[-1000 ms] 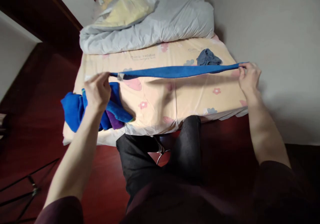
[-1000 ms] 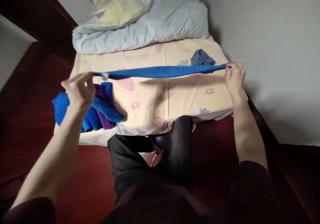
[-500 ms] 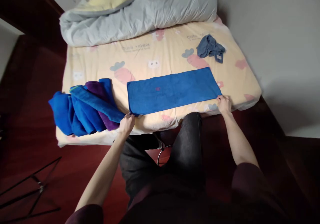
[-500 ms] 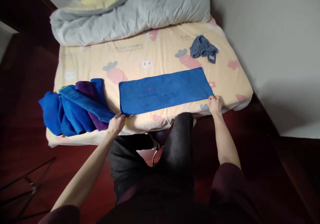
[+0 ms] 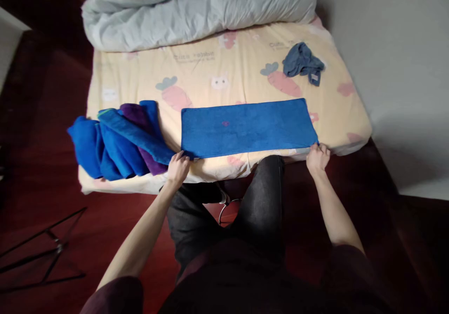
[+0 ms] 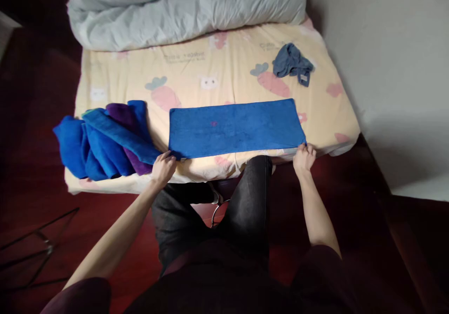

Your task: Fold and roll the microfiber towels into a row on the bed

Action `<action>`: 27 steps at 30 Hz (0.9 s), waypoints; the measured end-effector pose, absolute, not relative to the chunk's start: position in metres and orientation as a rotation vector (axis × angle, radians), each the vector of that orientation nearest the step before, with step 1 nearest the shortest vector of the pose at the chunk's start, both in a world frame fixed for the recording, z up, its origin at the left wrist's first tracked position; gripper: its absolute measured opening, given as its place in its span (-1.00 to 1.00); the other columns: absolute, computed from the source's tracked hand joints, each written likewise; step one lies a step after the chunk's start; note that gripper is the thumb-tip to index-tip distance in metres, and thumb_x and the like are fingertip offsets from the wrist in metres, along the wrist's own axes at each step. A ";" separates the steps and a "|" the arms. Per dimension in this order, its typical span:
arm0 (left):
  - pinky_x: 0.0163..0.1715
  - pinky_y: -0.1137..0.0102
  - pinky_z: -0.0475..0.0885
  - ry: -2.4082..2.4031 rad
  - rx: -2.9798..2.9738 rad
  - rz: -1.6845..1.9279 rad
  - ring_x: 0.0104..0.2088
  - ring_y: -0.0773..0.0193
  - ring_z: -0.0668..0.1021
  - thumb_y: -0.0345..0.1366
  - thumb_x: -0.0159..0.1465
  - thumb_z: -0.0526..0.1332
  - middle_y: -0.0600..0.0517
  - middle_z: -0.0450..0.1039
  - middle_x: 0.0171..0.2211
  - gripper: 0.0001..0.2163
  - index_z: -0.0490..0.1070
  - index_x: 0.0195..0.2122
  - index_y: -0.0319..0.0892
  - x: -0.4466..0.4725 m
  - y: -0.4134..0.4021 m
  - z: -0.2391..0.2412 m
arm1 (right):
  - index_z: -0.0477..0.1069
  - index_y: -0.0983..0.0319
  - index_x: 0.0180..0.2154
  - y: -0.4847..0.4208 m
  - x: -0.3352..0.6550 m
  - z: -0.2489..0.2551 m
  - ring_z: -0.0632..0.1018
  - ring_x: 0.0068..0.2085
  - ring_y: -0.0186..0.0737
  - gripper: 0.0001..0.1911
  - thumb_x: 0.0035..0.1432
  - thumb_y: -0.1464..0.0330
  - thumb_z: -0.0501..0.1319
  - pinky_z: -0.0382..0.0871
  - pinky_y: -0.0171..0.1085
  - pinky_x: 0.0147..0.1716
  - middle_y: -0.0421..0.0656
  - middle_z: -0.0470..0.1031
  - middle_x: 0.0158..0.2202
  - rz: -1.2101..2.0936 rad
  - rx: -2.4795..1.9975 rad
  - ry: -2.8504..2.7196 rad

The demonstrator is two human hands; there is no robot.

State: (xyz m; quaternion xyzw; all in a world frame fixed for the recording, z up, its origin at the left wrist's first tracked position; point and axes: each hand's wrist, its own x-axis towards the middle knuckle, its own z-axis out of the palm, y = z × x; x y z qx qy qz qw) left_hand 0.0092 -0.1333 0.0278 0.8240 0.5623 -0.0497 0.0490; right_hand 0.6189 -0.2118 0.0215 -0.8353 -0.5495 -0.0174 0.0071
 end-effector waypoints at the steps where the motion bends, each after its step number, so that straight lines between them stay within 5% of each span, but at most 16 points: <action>1: 0.34 -0.01 0.43 1.723 2.507 -0.144 0.33 -0.20 0.52 -0.49 0.39 0.08 -0.38 0.65 -0.05 -0.72 0.63 -0.18 -0.29 0.013 -0.137 0.029 | 0.47 0.57 0.21 -0.211 0.616 0.023 0.46 0.34 0.24 -0.51 0.32 0.57 0.05 0.34 0.13 0.22 0.42 0.63 0.07 -0.042 -2.644 -1.703; 6: 0.28 -0.10 0.46 1.791 2.425 -0.142 0.24 -0.28 0.53 -0.50 0.36 0.11 -0.43 0.57 0.07 -0.72 0.65 -0.13 -0.32 0.041 -0.142 0.049 | 0.54 0.48 0.15 -0.190 0.600 0.048 0.43 0.36 0.28 -0.54 0.26 0.55 0.12 0.35 0.19 0.26 0.36 0.58 0.19 0.093 -2.729 -1.679; 12: 0.51 -0.11 0.20 1.716 2.371 0.430 0.53 -0.18 0.25 -0.33 0.48 0.08 -0.29 0.20 0.53 -0.50 0.38 0.42 -0.27 0.124 -0.083 0.074 | 0.19 0.46 0.50 -0.116 0.505 0.087 0.13 0.60 0.18 -0.34 0.47 0.37 0.09 0.14 0.21 0.52 0.24 0.14 0.58 0.184 -2.163 -1.862; 19: 0.57 -0.19 -0.06 1.520 2.262 0.474 0.63 -0.15 0.04 -0.15 0.52 0.01 -0.28 0.00 0.61 -0.38 0.22 0.55 -0.30 0.188 -0.039 0.013 | 0.16 0.38 0.55 -0.057 0.373 0.028 0.05 0.64 0.05 -0.32 0.52 0.29 0.07 -0.12 0.15 0.63 0.05 0.03 0.63 0.546 -1.764 -2.195; 27: 0.60 -0.14 -0.23 1.725 2.148 0.480 0.64 -0.12 -0.03 -0.05 0.52 0.07 -0.20 -0.05 0.63 -0.37 0.27 0.54 -0.23 0.109 -0.056 -0.013 | 0.12 0.22 0.58 -0.085 0.502 -0.002 -0.03 0.66 -0.01 -0.32 0.57 0.18 0.03 -0.28 0.19 0.64 -0.11 -0.07 0.66 0.522 -1.877 -2.179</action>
